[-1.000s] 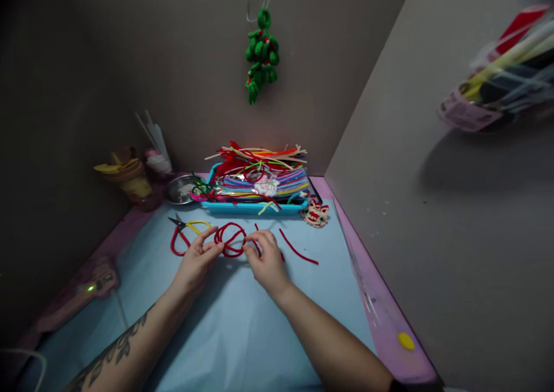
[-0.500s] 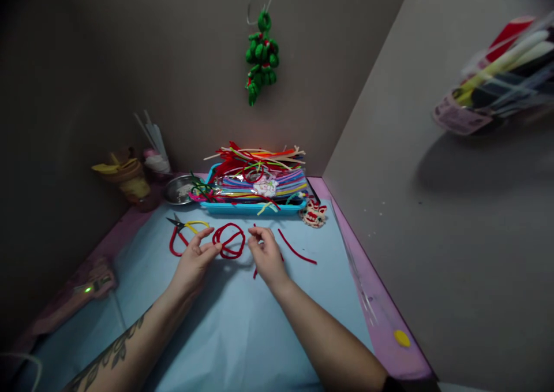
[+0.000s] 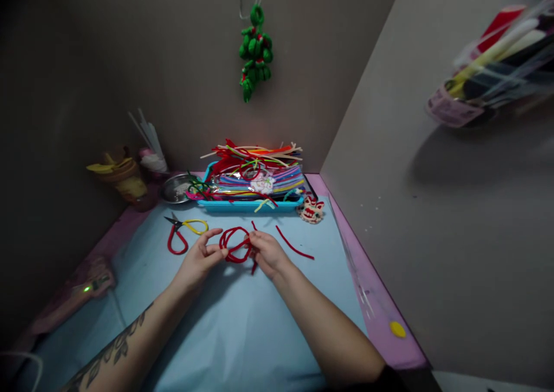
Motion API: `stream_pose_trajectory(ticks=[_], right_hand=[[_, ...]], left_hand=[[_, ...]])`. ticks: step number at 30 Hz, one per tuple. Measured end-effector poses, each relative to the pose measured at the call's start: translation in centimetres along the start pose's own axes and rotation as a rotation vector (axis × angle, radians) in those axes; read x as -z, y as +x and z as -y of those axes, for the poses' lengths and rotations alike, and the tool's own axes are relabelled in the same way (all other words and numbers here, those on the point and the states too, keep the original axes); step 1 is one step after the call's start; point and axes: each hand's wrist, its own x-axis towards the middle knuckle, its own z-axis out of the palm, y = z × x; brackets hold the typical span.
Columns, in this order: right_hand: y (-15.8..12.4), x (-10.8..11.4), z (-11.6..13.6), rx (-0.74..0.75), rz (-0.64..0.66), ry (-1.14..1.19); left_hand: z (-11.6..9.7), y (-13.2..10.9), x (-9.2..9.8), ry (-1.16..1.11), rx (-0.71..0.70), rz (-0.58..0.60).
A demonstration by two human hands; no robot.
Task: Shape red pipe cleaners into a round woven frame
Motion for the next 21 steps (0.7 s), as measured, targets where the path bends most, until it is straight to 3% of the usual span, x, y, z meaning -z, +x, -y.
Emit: stream_pose_trajectory(ticks=[4, 9, 14, 21], right_hand=[[0.2, 0.4, 0.1, -0.021, 0.022, 0.01], [-0.2, 0.0, 0.0, 0.008, 0.042, -0.035], [-0.3, -0.7, -1.0, 0.05, 0.08, -0.146], [0.0, -0.9, -1.4, 0.052, 0.025, -0.046]], left_hand=[[0.0, -0.1, -0.2, 0.004, 0.031, 0.028], [0.3, 0.5, 0.4, -0.115, 0.02, -0.113], [0.4, 1.0, 0.7, -0.297, 0.11, -0.207], [0.2, 0.7, 0.2, -0.334, 0.135, -0.196]])
